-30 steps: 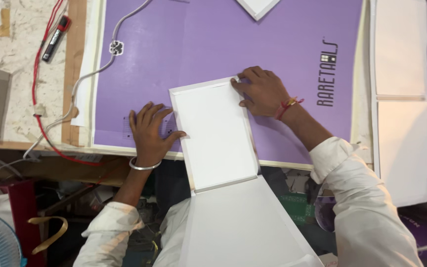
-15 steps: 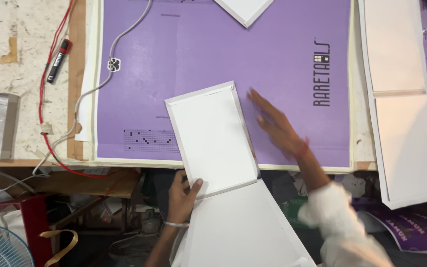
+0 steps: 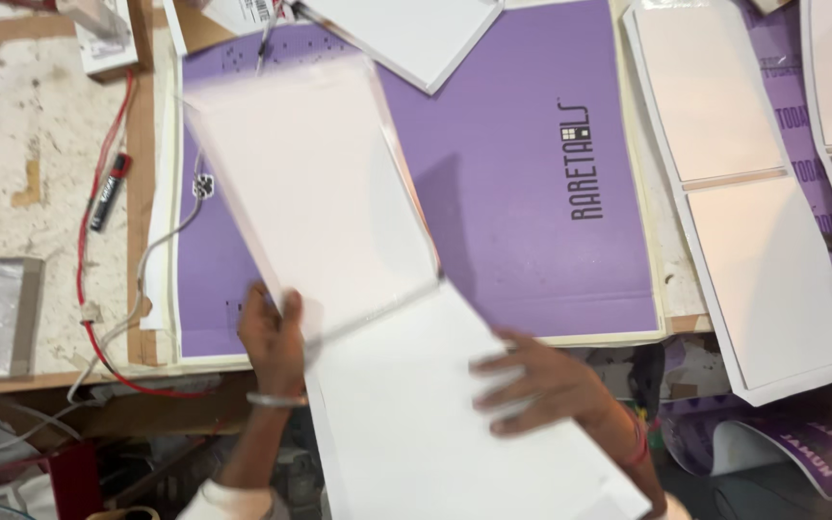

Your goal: The person folds white paper sheets on a purple cutting mat, aligning edges and creasing folds by hand. The person repeatedly opens and closes the folded sheets to check alignment and then stacks them on the table.

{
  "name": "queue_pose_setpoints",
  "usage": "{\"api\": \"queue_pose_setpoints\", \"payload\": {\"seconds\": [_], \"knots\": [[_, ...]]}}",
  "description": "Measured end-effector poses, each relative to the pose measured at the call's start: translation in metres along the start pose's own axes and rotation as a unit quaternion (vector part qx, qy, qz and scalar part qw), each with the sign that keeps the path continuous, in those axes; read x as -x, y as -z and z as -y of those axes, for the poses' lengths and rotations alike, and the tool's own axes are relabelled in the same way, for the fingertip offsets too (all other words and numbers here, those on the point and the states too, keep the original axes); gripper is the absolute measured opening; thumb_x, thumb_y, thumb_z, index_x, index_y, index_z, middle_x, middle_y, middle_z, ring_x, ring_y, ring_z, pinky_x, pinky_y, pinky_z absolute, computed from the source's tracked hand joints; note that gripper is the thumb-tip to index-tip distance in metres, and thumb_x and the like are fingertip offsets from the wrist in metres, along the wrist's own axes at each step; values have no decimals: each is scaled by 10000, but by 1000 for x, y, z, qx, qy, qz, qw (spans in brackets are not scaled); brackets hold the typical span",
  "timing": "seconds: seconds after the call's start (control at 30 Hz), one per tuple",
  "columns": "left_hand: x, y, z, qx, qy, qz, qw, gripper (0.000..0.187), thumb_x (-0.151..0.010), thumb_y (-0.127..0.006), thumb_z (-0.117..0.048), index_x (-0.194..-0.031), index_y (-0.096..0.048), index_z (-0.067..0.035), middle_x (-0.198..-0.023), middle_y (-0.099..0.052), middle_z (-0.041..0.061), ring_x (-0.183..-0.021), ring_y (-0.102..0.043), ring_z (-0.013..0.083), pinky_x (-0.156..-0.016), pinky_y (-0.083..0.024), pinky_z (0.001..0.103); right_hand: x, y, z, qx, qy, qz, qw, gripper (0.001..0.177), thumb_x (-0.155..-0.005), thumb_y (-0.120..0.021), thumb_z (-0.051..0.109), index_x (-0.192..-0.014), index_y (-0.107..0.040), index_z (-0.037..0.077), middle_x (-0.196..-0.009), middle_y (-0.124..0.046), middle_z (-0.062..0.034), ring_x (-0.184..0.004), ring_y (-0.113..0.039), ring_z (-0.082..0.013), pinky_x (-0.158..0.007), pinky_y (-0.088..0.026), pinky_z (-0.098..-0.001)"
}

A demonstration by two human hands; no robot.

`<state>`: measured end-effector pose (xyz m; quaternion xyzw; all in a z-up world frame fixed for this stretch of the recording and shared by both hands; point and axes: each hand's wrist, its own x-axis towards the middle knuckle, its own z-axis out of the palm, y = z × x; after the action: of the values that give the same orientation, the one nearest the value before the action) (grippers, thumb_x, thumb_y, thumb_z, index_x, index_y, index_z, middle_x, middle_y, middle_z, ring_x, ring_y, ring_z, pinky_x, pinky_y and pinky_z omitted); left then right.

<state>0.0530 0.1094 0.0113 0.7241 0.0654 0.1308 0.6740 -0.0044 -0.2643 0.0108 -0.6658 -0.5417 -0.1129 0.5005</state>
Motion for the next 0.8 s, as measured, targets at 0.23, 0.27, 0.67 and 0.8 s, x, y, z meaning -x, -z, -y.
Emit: {"api": "queue_pose_setpoints", "payload": {"seconds": [0.23, 0.27, 0.67, 0.8], "knots": [[-242, -57, -48, 24, -108, -76, 991, 342, -1142, -538, -313, -1305, -493, -16, -921, -532, 7, -789, -486, 98, -666, -429, 282, -95, 112, -87, -16, -342, -274, 899, 735, -905, -756, 189, -1533, -382, 111, -1540, -506, -83, -1398, -537, -251, -1109, -506, -505], [-266, -62, -49, 55, -74, -59, 994, 373, -1138, -528, -301, -1380, -430, -35, -953, -569, 14, -800, -527, 100, -661, -457, 280, -114, 125, -94, 23, -304, -326, 895, 672, -958, -721, 184, -1537, -397, 79, -1548, -508, -96, -1433, -514, -246, -1159, -478, -489], [-74, -103, 42, -421, -300, 242, 821, 516, -869, -778, -362, -1305, -666, -111, -1473, -514, 209, -1421, -392, 387, -1121, -350, 633, 83, 92, 67, 590, -501, -148, 616, 784, -832, -823, 404, -1464, -522, 49, -1447, -551, -165, -1431, -439, -389, -1199, -175, -675], [-44, -130, 27, -400, -278, 172, 856, 261, -828, -826, -290, -1043, -779, -149, -1349, -620, 129, -1383, -450, 362, -1126, -256, 679, 123, 91, 116, 666, -578, -96, 461, 917, -604, -821, 284, -1449, -551, 53, -1356, -641, -173, -1350, -523, -400, -1105, -169, -685]]}}
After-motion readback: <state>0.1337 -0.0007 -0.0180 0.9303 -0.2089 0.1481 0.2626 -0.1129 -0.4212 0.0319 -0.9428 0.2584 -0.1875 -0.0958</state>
